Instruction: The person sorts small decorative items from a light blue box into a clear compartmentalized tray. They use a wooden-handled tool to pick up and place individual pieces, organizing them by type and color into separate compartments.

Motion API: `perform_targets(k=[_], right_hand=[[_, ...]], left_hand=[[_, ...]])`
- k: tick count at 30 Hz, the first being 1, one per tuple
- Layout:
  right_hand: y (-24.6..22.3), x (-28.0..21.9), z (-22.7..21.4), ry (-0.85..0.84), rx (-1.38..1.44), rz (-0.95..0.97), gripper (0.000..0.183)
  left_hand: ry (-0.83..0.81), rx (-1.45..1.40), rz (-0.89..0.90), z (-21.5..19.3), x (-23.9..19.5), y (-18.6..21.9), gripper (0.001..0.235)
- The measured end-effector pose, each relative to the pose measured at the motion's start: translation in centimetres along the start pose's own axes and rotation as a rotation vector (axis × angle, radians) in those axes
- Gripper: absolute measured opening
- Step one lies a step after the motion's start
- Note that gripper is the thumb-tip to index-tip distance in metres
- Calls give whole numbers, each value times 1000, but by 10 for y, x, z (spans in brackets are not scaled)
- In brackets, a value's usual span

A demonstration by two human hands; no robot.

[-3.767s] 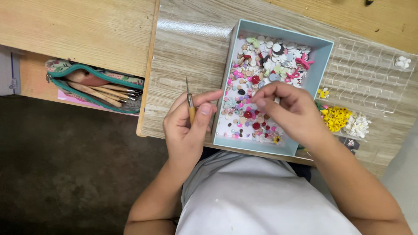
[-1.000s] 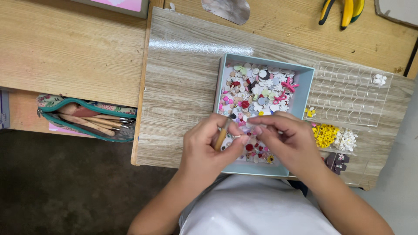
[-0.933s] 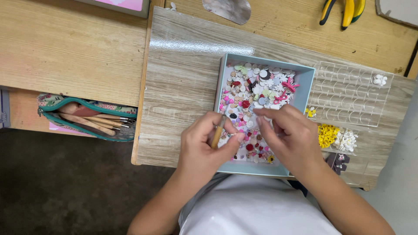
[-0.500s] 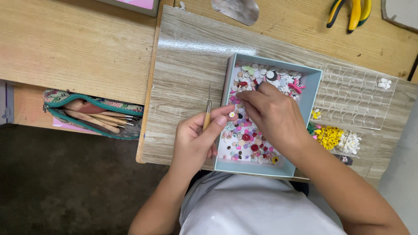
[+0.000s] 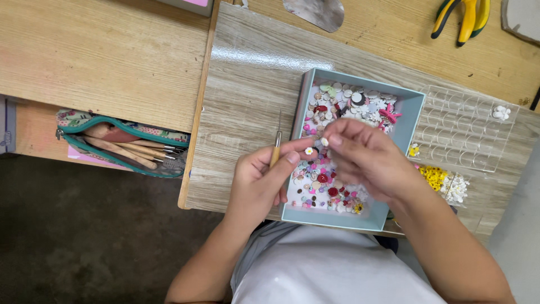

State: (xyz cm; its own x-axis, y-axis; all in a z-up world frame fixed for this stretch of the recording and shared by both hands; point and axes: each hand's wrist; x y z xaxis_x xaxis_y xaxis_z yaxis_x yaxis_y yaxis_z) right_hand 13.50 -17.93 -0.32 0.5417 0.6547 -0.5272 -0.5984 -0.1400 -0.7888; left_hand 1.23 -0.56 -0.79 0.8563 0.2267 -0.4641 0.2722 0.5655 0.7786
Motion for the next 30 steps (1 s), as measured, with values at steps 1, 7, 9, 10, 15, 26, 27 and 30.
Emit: perform_targets(k=[1,7,9,10,15,26,27,30], right_hand=[[0,-3,1,2,0,0,19],[9,-12,-6,-214,631,292,14],[11,-12,-8,-222,647,305,18],[12,-13,-8,-223,647,305,18],[13,-15,-7,-214,621,290,15],[34,-17,11,-6,612,325,15],[32,-18,15,26,630,362,15],[33,-17,14,89,608,410,14]], left_hand=[[-2,0,-1,2,-1,1,31],[-33,-6,4,7,-5,0,28],[-36,13,8,9,-7,2,26],[-35,13,9,8,-6,-1,26],[-22,94,54,9,-10,-2,21],[-61,736,535,20,-20,6,8],[-93,890,611,21,-22,8,11],[-137,948,566,19,-23,8,24]])
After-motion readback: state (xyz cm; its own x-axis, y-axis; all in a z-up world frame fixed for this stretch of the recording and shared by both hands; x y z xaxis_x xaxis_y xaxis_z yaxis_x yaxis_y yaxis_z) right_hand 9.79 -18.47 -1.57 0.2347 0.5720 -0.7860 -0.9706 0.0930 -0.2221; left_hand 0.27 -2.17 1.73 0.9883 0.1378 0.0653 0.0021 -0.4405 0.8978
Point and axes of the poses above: each hand's wrist, its own x-axis towards the middle knuckle, its own z-axis out of the palm, y = z × x, and after that the axes turned 2 degrees about x, right-handed
